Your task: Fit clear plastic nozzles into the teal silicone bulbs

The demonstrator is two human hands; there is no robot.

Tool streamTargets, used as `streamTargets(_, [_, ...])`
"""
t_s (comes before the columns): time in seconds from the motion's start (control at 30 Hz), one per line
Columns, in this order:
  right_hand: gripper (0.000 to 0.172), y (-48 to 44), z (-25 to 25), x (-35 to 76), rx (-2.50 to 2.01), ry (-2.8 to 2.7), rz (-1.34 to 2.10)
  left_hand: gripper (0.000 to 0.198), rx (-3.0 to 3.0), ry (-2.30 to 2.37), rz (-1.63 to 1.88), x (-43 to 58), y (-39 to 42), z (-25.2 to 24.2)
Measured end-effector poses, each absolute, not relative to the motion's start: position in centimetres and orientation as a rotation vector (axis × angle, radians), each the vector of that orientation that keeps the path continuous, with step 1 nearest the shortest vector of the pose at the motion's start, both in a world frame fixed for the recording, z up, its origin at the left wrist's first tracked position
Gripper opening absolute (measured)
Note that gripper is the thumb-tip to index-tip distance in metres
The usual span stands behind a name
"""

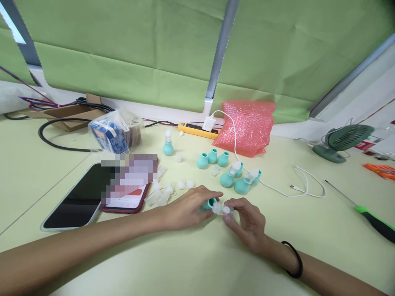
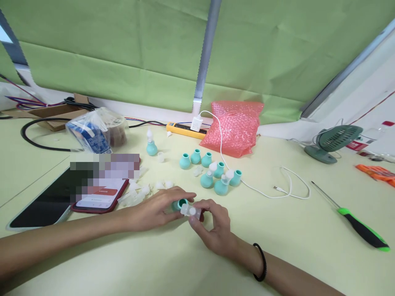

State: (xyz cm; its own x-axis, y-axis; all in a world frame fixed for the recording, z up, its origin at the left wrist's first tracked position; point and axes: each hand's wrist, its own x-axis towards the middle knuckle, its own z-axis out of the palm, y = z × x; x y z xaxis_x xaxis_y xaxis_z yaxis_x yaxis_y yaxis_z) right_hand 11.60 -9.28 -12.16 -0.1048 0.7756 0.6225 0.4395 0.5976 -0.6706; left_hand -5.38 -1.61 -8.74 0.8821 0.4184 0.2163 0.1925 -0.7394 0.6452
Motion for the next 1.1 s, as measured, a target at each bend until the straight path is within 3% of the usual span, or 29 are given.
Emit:
streamTargets(0.23, [0.02, -9.3, -12.6, 11.9, -1.039, -1.733, 0.399, 0.056, 2.669, 0.426, 0.386, -5.8, -3.2, -8.1])
streamTargets(0.43, [0.015, -8.7, -11.9, 11.7, -1.066, -1.8, 0.484, 0.045, 2.439, 0.685, 0.431, -5.4, -3.5, -9.7])
streamTargets(0.63, [0.018, -8.5, -10.6, 12.2, -0.982, -2.026, 0.462, 0.01, 2.384, 0.774, 0.536, -5.4, -3.4, -10.7])
streamTargets(0.87, [0.025, -9.2, -10.7, 12.0, -0.866, -2.177, 0.286, 0.013, 2.449, 0.637, 0.57, -5.5, -3.2, -11.6])
streamTargets(1.1, [0.02, -9.4, -10.7, 11.9, -0.934, -2.256, 0.172, 0.012, 2.463, 0.77, 0.566, -5.4, -3.7, -11.6])
